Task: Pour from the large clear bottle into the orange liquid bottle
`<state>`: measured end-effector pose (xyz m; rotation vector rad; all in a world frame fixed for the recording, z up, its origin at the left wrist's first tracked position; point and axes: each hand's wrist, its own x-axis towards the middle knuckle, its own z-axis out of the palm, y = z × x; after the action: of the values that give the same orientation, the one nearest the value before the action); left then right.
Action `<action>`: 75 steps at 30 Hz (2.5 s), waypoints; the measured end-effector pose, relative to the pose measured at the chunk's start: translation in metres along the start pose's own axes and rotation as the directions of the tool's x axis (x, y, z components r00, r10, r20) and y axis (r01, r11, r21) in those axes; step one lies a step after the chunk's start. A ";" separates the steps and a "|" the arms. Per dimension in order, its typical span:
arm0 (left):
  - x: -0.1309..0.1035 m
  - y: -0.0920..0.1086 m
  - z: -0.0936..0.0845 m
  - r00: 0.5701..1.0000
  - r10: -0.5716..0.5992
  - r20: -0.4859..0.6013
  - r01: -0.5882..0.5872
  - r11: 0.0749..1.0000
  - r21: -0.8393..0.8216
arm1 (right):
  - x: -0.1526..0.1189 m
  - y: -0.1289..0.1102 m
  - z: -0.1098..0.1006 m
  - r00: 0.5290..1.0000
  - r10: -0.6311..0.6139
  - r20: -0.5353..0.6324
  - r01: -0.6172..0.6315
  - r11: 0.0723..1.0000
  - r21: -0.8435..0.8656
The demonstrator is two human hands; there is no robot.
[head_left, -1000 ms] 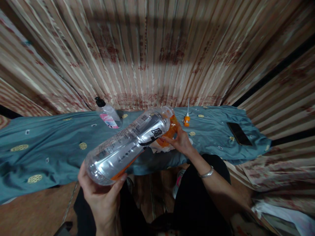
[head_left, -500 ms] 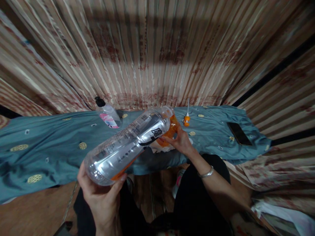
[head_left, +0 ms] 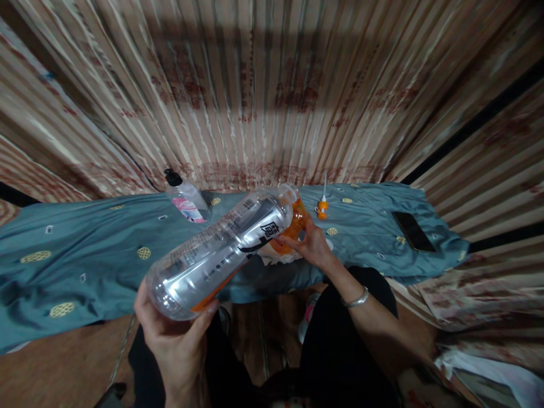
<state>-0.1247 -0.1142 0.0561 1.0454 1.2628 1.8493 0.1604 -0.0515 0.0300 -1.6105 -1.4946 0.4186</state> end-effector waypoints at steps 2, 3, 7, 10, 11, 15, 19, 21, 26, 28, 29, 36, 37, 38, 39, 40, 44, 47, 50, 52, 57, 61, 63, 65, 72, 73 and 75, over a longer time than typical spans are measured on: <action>0.000 0.001 0.000 1.000 0.007 0.001 -0.007 1.000 -0.004 | 0.000 0.001 0.001 1.000 0.005 -0.002 -0.005 1.000 0.001; 0.000 0.001 0.000 1.000 0.008 0.002 -0.008 1.000 -0.006 | 0.000 0.001 0.001 1.000 0.007 -0.001 -0.007 1.000 0.003; 0.000 0.002 0.000 1.000 -0.001 0.008 0.001 1.000 -0.001 | 0.000 0.002 0.000 1.000 0.008 0.017 -0.008 1.000 0.012; 0.000 0.002 0.000 1.000 0.010 0.012 -0.010 1.000 0.011 | 0.000 0.001 0.000 1.000 -0.004 0.014 0.004 1.000 0.024; 0.000 0.002 0.000 1.000 0.014 0.013 -0.015 1.000 0.012 | 0.000 0.001 0.000 1.000 -0.011 0.011 0.010 0.999 0.031; 0.000 0.004 0.001 1.000 0.015 0.016 -0.015 1.000 -0.006 | 0.000 0.001 0.000 0.999 -0.031 0.012 0.030 0.999 0.045; 0.000 0.005 0.002 1.000 0.018 0.009 -0.017 1.000 -0.015 | 0.000 0.002 -0.001 1.000 -0.019 0.024 0.018 0.999 0.027; 0.000 0.005 0.003 1.000 0.019 0.006 -0.019 1.000 -0.017 | 0.000 0.002 -0.001 1.000 -0.007 0.025 0.007 1.000 0.006; 0.000 0.004 0.002 1.000 0.008 0.008 -0.008 1.000 0.015 | 0.000 0.005 0.001 1.000 -0.015 0.009 0.015 1.000 0.002; 0.000 0.004 0.001 1.000 0.008 0.012 -0.008 0.999 0.035 | 0.000 0.004 0.001 1.000 -0.017 0.015 0.017 1.000 0.015; 0.000 0.004 0.001 1.000 0.005 0.013 -0.006 0.999 0.039 | 0.000 0.004 0.000 1.000 -0.017 0.020 0.017 1.000 0.024; -0.001 0.006 0.001 1.000 0.007 0.015 -0.007 1.000 0.030 | 0.000 -0.001 -0.001 1.000 -0.005 0.025 0.004 0.999 0.042; -0.001 0.006 0.002 1.000 0.006 0.016 -0.006 1.000 0.022 | 0.000 -0.001 -0.001 1.000 -0.001 0.024 0.000 0.999 0.045; -0.001 0.006 0.002 1.000 0.007 0.015 -0.007 1.000 0.016 | 0.000 -0.001 -0.001 1.000 0.004 0.024 -0.005 0.999 0.045; -0.001 0.006 0.002 1.000 0.007 0.016 -0.007 1.000 0.012 | 0.000 0.000 -0.001 1.000 0.008 0.025 -0.009 0.999 0.043; -0.001 0.006 0.002 1.000 0.007 0.015 -0.008 1.000 0.012 | 0.000 0.000 -0.001 1.000 0.010 0.026 -0.011 0.999 0.038; -0.001 0.005 0.001 1.000 0.005 0.006 -0.006 1.000 0.029 | 0.000 0.003 -0.001 1.000 -0.004 0.025 0.003 1.000 0.020; 0.000 0.004 0.002 1.000 0.002 0.005 -0.002 1.000 0.025 | 0.000 0.003 0.000 1.000 -0.011 0.021 0.011 1.000 0.016; 0.000 0.005 0.002 1.000 0.006 0.004 -0.006 1.000 0.017 | 0.000 0.002 0.000 1.000 -0.013 0.023 0.012 0.999 0.033; 0.000 0.005 0.002 1.000 0.008 0.004 -0.008 1.000 0.014 | 0.000 0.001 0.000 1.000 -0.013 0.022 0.012 0.999 0.035; 0.000 0.004 0.001 1.000 0.006 0.005 -0.006 1.000 0.012 | 0.001 0.000 -0.001 1.000 -0.009 0.027 0.008 1.000 0.024; 0.000 0.004 0.001 1.000 0.005 0.006 -0.006 1.000 0.014 | 0.001 -0.002 -0.001 1.000 0.000 0.023 -0.001 0.999 0.033; 0.000 0.005 0.001 1.000 0.013 0.011 -0.013 1.000 0.007 | 0.001 -0.002 -0.002 1.000 0.005 0.025 -0.006 0.999 0.036; 0.000 0.005 0.001 1.000 0.020 0.012 -0.020 1.000 0.003 | 0.001 -0.001 -0.002 1.000 0.011 0.029 -0.013 0.999 0.039; 0.000 0.005 0.001 0.999 0.037 0.031 -0.038 0.999 0.014 | 0.000 0.002 0.000 1.000 0.017 0.014 -0.017 0.998 0.052; 0.000 0.005 0.001 0.999 0.037 0.030 -0.037 0.999 0.015 | 0.001 0.003 0.001 1.000 0.015 0.012 -0.015 0.999 0.052; 0.000 0.005 0.001 0.999 0.040 0.027 -0.040 0.999 0.018 | 0.001 0.003 0.001 1.000 0.012 0.009 -0.013 0.999 0.048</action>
<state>-0.1240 -0.1153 0.0613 1.1089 1.2538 1.8509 0.1613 -0.0502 0.0273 -1.5832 -1.4712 0.4660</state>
